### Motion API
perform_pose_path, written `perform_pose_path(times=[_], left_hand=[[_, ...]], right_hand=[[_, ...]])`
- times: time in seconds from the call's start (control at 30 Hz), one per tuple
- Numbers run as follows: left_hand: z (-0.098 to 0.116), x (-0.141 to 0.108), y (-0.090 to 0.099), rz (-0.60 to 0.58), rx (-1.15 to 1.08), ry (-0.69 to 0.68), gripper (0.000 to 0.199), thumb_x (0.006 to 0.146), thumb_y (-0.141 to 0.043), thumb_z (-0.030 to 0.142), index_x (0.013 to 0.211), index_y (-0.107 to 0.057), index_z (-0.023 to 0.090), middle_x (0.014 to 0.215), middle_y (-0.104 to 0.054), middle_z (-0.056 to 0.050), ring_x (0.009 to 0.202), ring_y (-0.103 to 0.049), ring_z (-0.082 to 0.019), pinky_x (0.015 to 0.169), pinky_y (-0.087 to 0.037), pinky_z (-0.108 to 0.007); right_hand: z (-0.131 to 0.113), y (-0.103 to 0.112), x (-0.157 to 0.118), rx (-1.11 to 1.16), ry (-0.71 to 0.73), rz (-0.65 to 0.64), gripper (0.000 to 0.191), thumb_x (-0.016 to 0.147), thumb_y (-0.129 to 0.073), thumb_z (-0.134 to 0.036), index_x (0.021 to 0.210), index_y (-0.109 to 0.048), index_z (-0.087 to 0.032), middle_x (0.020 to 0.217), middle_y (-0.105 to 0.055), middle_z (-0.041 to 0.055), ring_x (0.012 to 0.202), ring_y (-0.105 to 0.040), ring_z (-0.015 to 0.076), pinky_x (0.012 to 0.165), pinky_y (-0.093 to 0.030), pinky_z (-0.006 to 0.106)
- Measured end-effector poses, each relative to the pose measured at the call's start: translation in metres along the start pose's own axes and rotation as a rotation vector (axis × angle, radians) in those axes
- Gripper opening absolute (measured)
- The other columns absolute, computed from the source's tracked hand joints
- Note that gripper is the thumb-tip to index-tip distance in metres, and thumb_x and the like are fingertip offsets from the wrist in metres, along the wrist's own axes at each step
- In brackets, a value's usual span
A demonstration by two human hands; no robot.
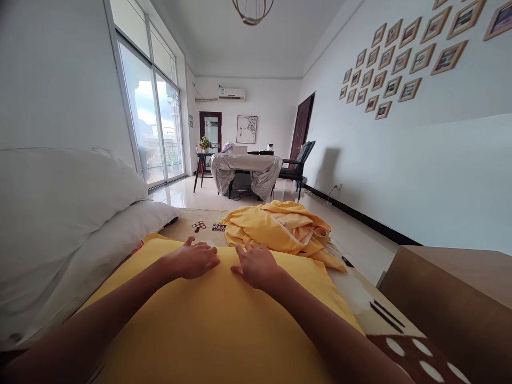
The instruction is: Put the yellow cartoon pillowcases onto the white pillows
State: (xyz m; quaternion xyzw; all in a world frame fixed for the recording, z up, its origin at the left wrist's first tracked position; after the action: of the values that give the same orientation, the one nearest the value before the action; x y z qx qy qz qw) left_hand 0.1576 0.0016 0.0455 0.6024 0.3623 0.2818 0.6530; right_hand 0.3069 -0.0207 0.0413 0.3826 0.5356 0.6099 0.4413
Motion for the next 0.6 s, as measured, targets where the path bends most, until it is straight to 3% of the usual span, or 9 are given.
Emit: perform_pose_path(times=[0.1,0.23,0.37,0.6], left_hand=[[-0.025,0.016,-0.018,-0.02,-0.083,0.012,0.05,0.095,-0.019,0.046,0.116,-0.054,0.017,0.125,-0.059,-0.018,0.122,-0.049,-0.03,0.105,-0.02,-0.061],[-0.049,0.027,-0.037,-0.047,-0.199,0.002,0.058,0.095,-0.012,0.052,0.133,-0.042,0.022,0.143,-0.046,-0.01,0.133,-0.039,-0.024,0.108,-0.025,-0.05],[-0.058,0.024,-0.047,0.036,-0.302,0.007,0.059,0.095,-0.013,0.053,0.139,-0.039,0.022,0.148,-0.04,-0.007,0.139,-0.03,-0.021,0.112,-0.019,-0.044],[-0.058,0.021,-0.052,0.097,-0.302,0.031,0.054,0.096,-0.019,0.05,0.138,-0.043,0.025,0.148,-0.041,-0.005,0.138,-0.032,-0.02,0.111,-0.021,-0.04]], right_hand=[[0.016,-0.033,0.018,0.237,0.039,-0.069,0.07,0.093,-0.031,-0.058,0.144,-0.035,-0.011,0.149,-0.035,0.0162,0.137,-0.031,0.0287,0.111,-0.027,0.042],[0.033,-0.059,0.023,0.484,0.019,-0.014,0.072,0.093,-0.023,-0.062,0.145,-0.033,-0.014,0.151,-0.032,0.0113,0.14,-0.027,0.0247,0.114,-0.02,0.041],[0.039,-0.063,0.015,0.537,0.016,0.074,0.07,0.093,-0.024,-0.063,0.143,-0.039,-0.016,0.15,-0.036,0.0094,0.139,-0.029,0.0243,0.114,-0.02,0.043],[0.039,-0.062,0.015,0.546,0.005,0.037,0.067,0.093,-0.027,-0.062,0.143,-0.039,-0.019,0.151,-0.033,0.0081,0.14,-0.027,0.0244,0.115,-0.017,0.045]])
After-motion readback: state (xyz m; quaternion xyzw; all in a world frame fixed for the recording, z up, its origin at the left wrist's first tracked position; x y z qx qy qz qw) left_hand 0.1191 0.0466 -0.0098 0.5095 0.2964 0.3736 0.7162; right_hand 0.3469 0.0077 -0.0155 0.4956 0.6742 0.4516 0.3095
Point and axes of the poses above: each hand's wrist, its own x-axis towards the middle knuckle, its own y-axis out of the back of the hand, z = x × y, the point moved 4 cm from there along x, towards the middle knuckle
